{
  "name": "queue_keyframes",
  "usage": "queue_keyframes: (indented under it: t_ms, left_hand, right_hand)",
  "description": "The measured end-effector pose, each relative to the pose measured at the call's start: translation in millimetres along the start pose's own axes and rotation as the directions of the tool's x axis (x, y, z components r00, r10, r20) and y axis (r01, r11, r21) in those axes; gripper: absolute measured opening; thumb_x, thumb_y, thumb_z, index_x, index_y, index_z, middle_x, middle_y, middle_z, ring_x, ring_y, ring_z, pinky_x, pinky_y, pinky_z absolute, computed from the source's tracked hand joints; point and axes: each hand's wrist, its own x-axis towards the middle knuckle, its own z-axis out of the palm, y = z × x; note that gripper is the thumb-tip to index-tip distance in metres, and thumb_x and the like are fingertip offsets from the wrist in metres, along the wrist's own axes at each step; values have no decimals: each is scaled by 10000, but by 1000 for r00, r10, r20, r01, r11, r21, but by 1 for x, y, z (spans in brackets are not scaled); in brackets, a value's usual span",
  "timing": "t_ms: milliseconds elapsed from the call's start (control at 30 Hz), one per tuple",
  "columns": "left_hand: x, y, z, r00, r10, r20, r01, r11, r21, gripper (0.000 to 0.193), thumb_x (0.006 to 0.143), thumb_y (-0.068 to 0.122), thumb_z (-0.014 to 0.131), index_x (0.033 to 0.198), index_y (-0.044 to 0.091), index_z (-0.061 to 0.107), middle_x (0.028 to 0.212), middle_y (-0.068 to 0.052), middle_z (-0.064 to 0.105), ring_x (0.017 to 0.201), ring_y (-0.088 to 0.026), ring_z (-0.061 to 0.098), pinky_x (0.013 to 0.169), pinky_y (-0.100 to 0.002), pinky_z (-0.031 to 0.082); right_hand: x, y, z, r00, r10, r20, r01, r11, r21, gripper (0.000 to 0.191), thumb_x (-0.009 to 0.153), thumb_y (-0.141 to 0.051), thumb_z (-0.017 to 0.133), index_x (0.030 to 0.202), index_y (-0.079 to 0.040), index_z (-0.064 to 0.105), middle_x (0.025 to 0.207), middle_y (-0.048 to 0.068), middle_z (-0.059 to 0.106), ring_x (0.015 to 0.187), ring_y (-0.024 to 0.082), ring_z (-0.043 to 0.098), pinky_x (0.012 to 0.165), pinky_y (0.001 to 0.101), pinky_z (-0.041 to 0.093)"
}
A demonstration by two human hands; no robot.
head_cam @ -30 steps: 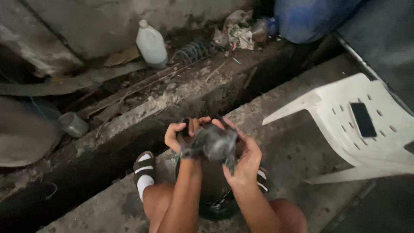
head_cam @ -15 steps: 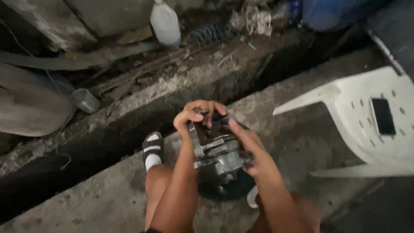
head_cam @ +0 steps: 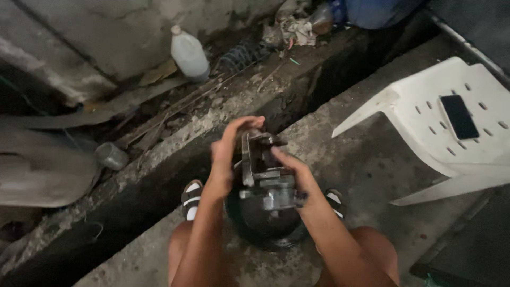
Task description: The person sits on the ground and scrubs a metal mechanical component by hand over a green bucket of water, repeatedly turning the part and working different surfaces with a small brush, then rinses and rubs the part by hand.
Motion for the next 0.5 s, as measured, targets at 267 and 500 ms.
queue_keyframes:
  t_ms: [267, 500]
  left_hand:
    - [-34, -17, 55, 950, -260, -172, 112, 798, -592, 940, 990, 771, 221, 1421, 2, 547, 1315, -128, 630, 1214, -257, 590, 1068, -378, 423]
    - [-13, -33, 44, 887, -455, 77, 381, 629, -678, 758, 1021, 689, 426, 1326, 21, 614, 1154, -119, 695, 1003, -221, 693, 872, -379, 566]
  right_hand:
    - [7, -7, 15, 912, -376, -162, 365, 926, -94, 524, 934, -488, 663, 1209, -43, 670, 1019, 107, 746, 843, 228, 736, 741, 383, 604]
    - [0, 2, 36, 912, -392, -121, 384, 920, -83, 467, 969, -460, 658, 1233, -74, 655, 1056, 83, 731, 913, 191, 723, 786, 345, 597]
